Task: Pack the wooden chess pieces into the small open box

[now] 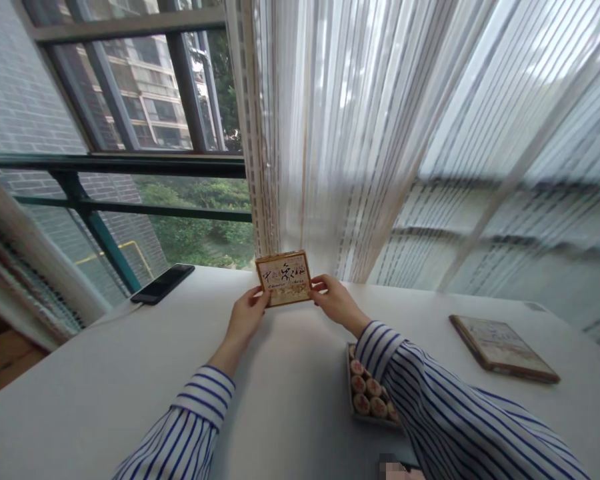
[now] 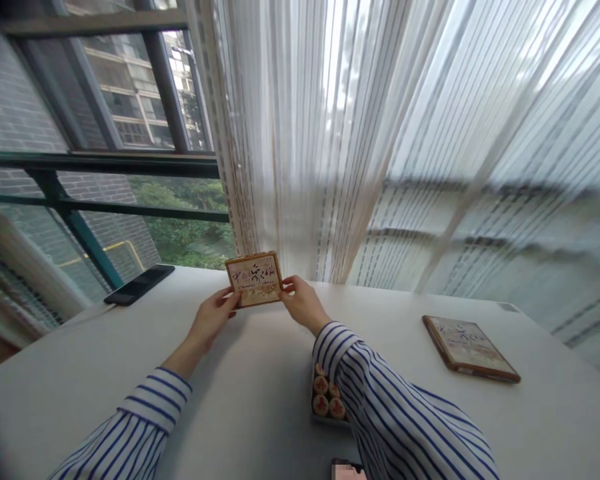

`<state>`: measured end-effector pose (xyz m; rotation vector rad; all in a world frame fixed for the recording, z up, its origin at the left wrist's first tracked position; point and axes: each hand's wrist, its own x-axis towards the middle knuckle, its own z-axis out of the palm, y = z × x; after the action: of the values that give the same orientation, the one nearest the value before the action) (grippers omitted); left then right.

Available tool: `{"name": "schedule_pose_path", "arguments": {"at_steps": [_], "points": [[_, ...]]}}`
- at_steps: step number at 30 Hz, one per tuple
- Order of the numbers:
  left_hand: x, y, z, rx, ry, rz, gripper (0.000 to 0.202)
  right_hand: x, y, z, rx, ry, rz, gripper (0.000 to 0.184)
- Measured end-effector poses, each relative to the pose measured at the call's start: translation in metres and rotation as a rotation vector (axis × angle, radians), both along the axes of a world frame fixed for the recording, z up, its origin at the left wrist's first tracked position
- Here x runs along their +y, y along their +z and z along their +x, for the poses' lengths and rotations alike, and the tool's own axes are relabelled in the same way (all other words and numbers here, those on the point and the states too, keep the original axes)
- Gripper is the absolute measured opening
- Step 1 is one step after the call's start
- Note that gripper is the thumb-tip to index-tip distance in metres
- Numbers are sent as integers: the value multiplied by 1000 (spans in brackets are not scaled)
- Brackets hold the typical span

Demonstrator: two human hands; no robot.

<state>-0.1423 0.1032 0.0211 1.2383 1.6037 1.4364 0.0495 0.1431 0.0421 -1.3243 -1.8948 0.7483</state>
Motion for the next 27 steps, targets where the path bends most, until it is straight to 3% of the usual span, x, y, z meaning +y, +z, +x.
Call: {"name": "schedule_pose_path", "arguments": {"at_steps": [9, 14, 21, 27], "points": [[-35, 15, 57, 0, -149, 83, 58, -72, 9, 71, 218, 16, 99, 37], [-52, 19, 90, 48, -230, 90, 52, -101, 6, 106, 296, -24, 61, 39], [-70, 12, 119, 87, -369, 42, 48, -130, -5, 142, 233, -75, 21, 43], [-81, -6, 129, 4, -348, -42, 56, -149, -26, 151, 231, -80, -37, 42]]}}
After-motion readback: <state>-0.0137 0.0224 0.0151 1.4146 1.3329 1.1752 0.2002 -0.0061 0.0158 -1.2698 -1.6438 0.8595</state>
